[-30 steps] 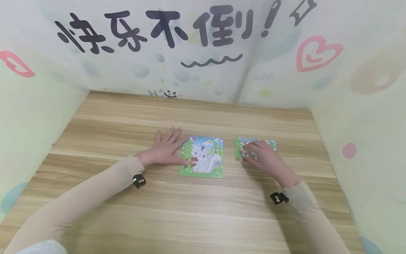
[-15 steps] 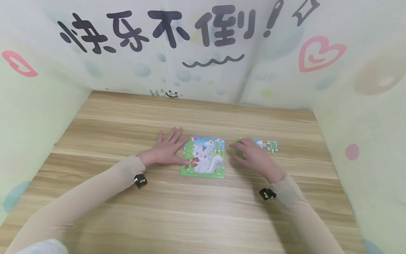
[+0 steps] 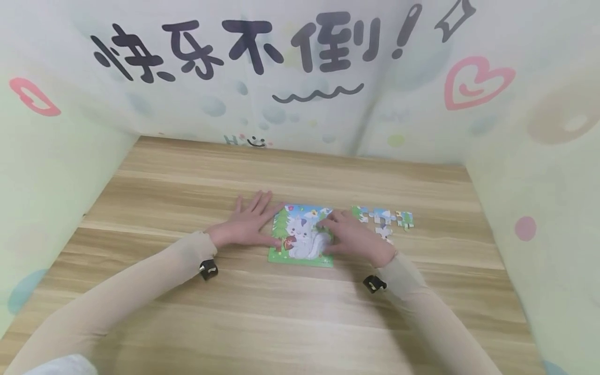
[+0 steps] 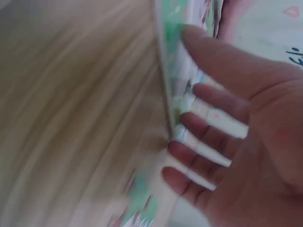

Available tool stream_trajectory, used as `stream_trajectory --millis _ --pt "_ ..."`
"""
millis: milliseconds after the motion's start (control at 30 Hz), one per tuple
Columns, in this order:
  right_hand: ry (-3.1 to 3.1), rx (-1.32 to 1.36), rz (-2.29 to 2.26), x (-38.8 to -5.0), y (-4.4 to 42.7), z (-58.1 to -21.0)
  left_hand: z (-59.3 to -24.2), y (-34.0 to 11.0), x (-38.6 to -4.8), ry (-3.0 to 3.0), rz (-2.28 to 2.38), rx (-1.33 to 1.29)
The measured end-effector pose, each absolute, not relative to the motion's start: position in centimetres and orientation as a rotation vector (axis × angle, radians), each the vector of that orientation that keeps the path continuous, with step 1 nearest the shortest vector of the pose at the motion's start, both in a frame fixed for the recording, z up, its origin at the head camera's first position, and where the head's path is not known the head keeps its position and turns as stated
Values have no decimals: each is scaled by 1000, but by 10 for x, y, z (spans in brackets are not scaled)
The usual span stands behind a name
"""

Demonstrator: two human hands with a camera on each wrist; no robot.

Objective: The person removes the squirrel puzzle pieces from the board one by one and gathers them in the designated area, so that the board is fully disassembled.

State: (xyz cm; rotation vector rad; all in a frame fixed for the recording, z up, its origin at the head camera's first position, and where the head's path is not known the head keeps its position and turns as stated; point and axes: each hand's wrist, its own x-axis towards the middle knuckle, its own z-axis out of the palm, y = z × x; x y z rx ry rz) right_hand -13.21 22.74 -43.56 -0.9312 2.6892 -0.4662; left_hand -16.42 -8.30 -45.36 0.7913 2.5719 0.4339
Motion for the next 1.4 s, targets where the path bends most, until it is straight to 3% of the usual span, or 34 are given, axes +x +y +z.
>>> stream_trajectory --millis 233,633,1400 --pt "2604 -745 -417 -138 210 -427 -460 -84 -167 2579 428 772" --pt "2580 -664 -522 -134 208 -426 -459 -82 -161 2562 472 781" --pt "2580 -890 -660 -144 228 -446 -461 -83 -166 2589 415 772"
